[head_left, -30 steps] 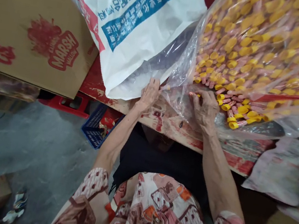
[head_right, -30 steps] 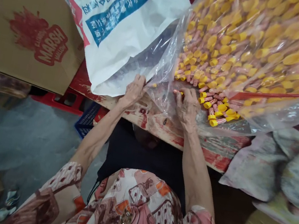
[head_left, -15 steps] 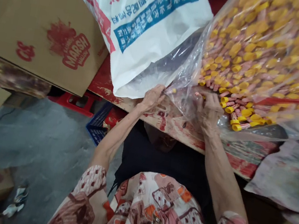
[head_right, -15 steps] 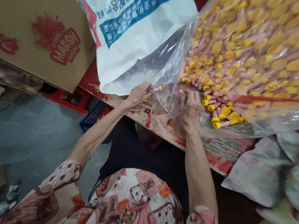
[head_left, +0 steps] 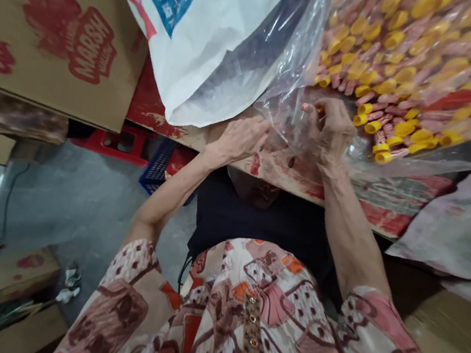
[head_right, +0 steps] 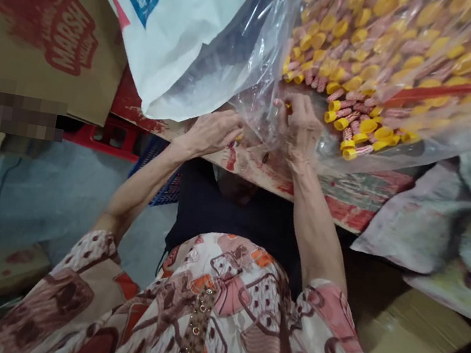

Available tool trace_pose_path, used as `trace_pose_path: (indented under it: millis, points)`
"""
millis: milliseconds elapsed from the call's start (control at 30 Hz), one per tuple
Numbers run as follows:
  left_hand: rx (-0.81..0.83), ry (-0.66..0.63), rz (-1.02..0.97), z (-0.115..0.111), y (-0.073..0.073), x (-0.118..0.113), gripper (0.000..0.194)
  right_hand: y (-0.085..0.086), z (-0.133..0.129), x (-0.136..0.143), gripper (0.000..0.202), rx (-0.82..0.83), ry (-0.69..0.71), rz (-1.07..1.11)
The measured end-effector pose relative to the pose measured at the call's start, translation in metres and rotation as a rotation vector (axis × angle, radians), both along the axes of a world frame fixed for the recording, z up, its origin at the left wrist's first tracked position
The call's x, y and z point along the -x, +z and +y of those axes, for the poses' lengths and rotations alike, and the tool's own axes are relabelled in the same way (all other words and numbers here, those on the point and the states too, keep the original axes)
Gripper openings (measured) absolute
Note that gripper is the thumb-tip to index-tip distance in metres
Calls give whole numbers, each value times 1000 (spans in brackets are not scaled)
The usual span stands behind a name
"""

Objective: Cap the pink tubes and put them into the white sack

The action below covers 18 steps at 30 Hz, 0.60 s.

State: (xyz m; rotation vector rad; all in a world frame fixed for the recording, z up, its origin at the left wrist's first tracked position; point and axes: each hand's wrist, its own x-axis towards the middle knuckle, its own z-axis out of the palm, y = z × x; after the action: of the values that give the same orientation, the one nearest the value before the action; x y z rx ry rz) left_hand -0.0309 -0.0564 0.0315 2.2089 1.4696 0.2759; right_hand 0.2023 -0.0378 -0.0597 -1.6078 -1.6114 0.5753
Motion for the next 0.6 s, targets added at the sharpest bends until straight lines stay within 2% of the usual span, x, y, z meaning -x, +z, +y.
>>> trace_pose_path:
  millis: [133,233,333,433,533,600]
  points:
    - [-88,38,16,0,-5,-18,8,-2,1,-1,49,-4,-20,-30]
    - [-42,4,83,-1,-2,-16,8,-1,-1,0,44,-43,-20,-45]
    - [-69,-47,11,-11,-2,-9,8,-1,-3,2,36,-134,-82,-24]
    - [-155,-40,-40,-38,-10,-2,6,-7,-2,1,29,-161,-62,-73]
    - [-76,-69,-46,-74,-15,6,11,-14,1,-1,26,-160,48,-142]
    - [-14,-97,-91,-93,-12,12,15,-17,2,-3,30,-164,74,-160]
